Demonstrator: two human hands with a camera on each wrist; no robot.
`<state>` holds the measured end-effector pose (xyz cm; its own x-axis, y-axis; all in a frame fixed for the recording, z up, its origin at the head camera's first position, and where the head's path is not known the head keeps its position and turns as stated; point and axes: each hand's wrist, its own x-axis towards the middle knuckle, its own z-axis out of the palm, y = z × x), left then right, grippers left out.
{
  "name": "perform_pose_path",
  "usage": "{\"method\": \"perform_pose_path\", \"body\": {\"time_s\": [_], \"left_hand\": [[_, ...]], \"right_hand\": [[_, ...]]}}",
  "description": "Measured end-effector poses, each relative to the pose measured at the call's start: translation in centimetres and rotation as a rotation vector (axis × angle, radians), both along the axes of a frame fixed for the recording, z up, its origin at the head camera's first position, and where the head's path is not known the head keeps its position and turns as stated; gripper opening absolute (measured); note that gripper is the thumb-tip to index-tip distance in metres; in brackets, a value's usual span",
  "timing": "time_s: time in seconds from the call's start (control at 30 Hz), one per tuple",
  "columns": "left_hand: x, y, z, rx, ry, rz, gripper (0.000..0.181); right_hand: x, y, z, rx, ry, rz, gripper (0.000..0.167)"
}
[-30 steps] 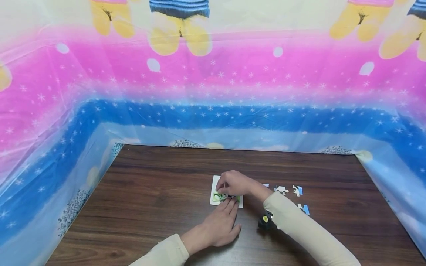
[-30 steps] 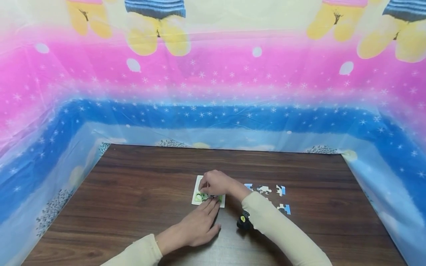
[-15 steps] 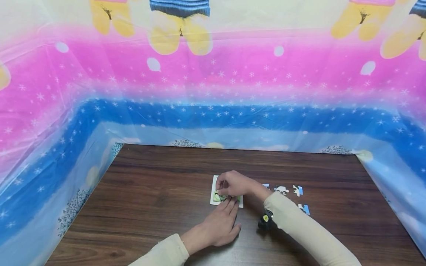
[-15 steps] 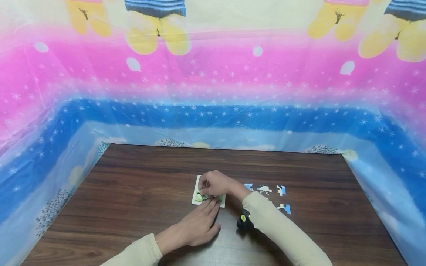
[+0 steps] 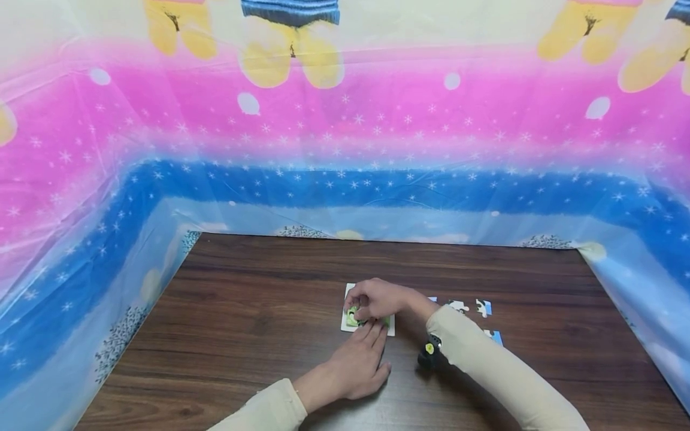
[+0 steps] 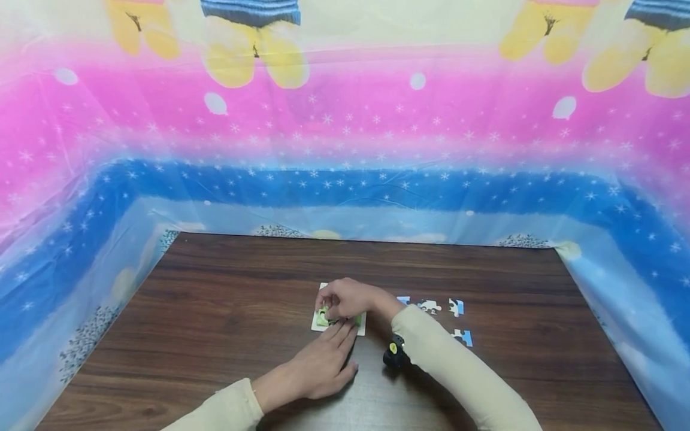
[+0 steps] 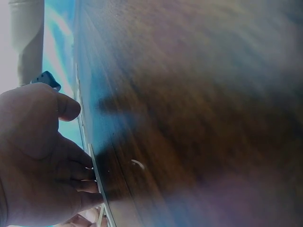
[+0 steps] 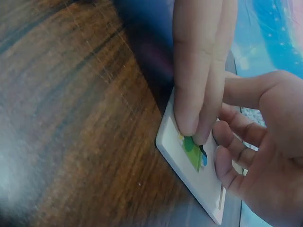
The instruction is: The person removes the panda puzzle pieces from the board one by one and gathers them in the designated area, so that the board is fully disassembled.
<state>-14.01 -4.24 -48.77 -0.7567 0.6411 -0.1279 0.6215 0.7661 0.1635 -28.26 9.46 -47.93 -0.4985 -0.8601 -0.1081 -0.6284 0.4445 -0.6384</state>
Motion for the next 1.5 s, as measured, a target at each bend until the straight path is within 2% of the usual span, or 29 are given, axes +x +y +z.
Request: {"method": "perform_pose_path", "body": {"time_s": [0.17,0.63,0.83,0.97,1.2,1.5], "left_hand": [[0.0,0.0,0.0,0.002,0.014,0.002,0.068],[0.2,0.0,0.1,0.011,-0.024,0.018,0.070],[0.2,0.1,0.0,0.007,-0.009,0.018,0.071],[0.1,0.1,0.0,0.033,-0.016,0.021,0.072],[-0.1,-0.1,0.2,0.077,-0.054,0.036,0.072],[-0.1,-0.2,0.4,0.073,-0.038,0.022,0.075]], "right_hand": [[-0.2,0.0,0.1,-0.001,0.028,0.037,0.011],[-0.9,0.9,0.4,-0.011,-0.043,0.077,0.010],[-0.9,1.0,0.2,0.010,-0.039,0.058,0.011],[-0.8,1.1,0.1,-0.003,-0.050,0.049,0.010],[-0.5,1.2,0.2,-0.026,-0.002,0.085,0.011],[-0.3,1.0,0.1,-0.034,0.030,0.128,0.011]]}}
